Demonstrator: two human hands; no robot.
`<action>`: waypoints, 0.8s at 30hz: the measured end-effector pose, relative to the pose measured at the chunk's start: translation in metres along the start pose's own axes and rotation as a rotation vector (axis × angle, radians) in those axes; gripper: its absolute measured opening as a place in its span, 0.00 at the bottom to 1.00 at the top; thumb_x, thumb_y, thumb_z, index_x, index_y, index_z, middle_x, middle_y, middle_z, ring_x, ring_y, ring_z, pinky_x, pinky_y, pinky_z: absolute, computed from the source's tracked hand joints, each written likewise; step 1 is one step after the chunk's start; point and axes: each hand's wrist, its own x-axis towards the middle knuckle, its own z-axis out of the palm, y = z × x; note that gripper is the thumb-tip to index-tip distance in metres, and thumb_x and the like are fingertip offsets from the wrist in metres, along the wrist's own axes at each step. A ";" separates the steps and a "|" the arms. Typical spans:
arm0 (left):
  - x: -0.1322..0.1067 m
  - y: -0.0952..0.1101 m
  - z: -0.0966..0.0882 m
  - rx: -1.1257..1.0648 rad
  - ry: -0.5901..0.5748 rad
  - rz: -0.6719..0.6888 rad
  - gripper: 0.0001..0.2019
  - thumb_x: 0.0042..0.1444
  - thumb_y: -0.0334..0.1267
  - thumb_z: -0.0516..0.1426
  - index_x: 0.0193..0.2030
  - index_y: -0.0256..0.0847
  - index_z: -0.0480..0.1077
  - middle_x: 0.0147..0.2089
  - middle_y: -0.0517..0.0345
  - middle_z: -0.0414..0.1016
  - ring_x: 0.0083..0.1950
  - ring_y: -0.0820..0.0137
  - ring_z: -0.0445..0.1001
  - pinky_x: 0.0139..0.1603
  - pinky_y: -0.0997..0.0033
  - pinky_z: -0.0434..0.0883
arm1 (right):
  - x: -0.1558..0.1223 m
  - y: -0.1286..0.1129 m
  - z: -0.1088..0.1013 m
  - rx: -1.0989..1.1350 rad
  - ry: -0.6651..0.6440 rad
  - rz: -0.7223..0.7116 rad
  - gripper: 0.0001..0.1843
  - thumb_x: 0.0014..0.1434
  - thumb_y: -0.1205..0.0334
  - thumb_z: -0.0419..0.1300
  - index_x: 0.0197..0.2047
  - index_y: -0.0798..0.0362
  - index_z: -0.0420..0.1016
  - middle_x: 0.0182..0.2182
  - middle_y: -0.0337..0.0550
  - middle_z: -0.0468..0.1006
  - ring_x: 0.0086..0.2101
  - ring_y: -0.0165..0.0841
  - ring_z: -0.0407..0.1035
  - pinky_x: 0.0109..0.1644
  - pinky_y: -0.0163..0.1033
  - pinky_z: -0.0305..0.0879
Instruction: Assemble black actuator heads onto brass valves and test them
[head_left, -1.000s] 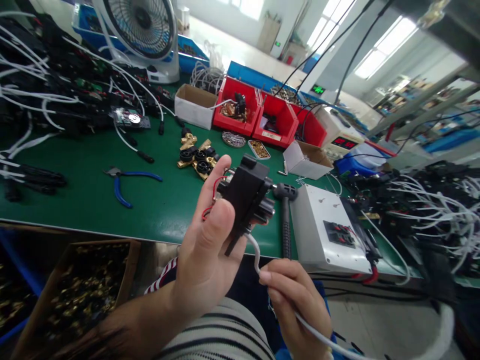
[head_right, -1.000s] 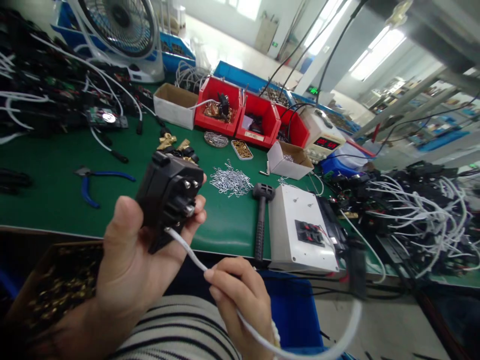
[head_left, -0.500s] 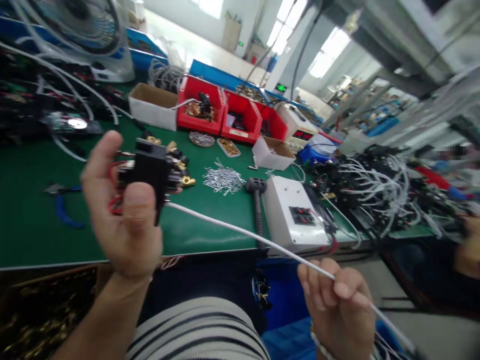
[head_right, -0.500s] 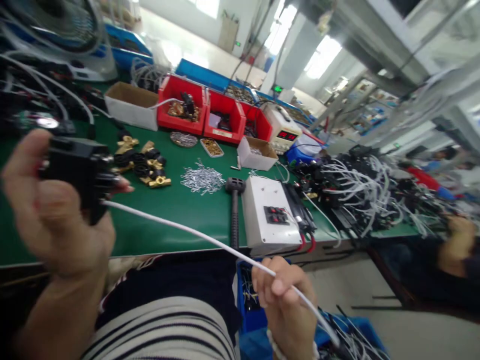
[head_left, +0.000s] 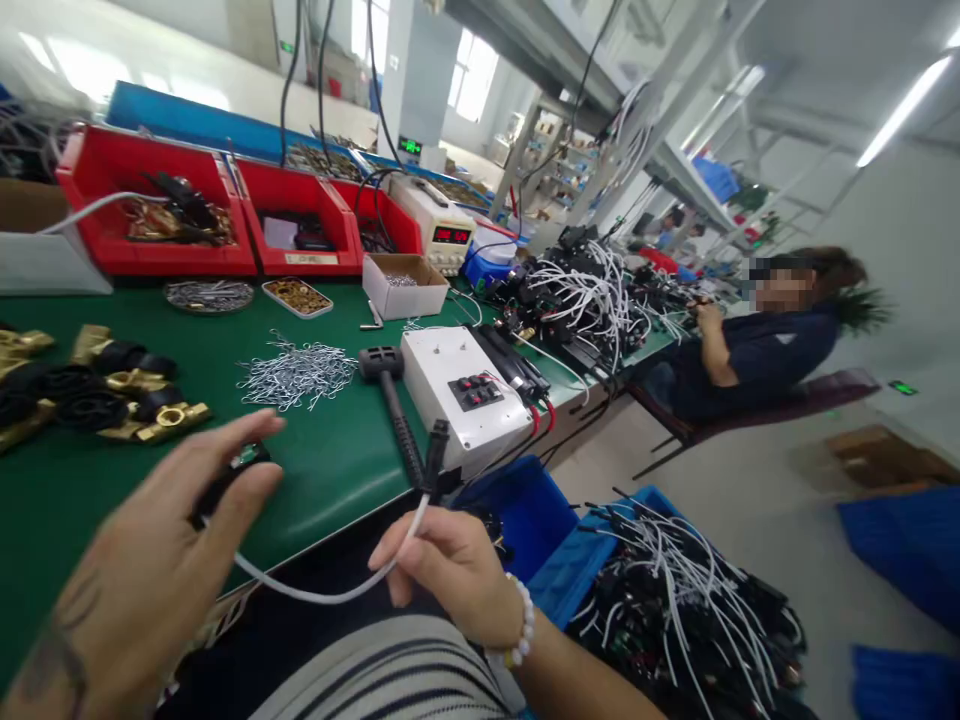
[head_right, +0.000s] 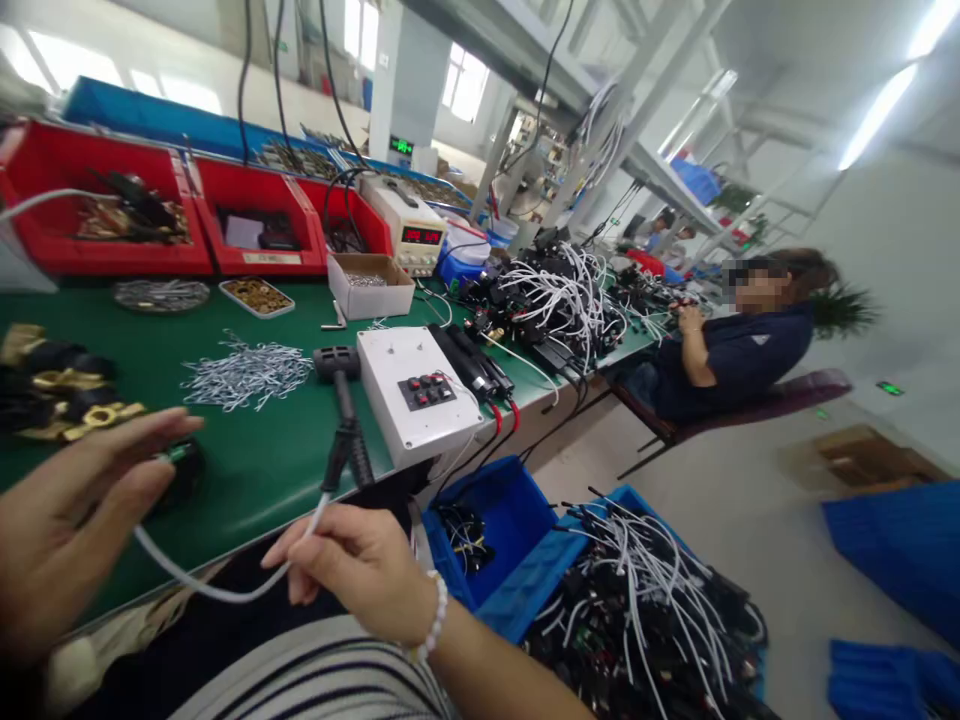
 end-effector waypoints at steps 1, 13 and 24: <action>-0.008 0.020 0.006 -0.107 -0.143 -0.041 0.23 0.62 0.58 0.52 0.62 0.62 0.61 0.59 0.67 0.71 0.63 0.54 0.65 0.67 0.49 0.60 | 0.000 -0.001 0.001 -0.040 -0.047 0.000 0.17 0.66 0.51 0.56 0.35 0.55 0.77 0.22 0.36 0.69 0.22 0.26 0.64 0.29 0.31 0.65; -0.030 0.087 0.039 -0.279 -0.249 0.120 0.19 0.66 0.47 0.51 0.60 0.49 0.69 0.29 0.61 0.72 0.32 0.71 0.73 0.42 0.74 0.73 | -0.008 0.057 -0.179 -0.543 0.290 0.544 0.15 0.63 0.53 0.61 0.44 0.58 0.74 0.24 0.36 0.72 0.22 0.26 0.66 0.26 0.32 0.66; -0.029 0.097 0.042 -0.248 -0.092 0.307 0.13 0.65 0.39 0.55 0.52 0.43 0.74 0.41 0.59 0.80 0.38 0.73 0.78 0.43 0.80 0.74 | -0.026 0.128 -0.132 -0.572 0.233 0.469 0.11 0.63 0.57 0.61 0.39 0.57 0.75 0.28 0.38 0.74 0.26 0.29 0.67 0.33 0.36 0.68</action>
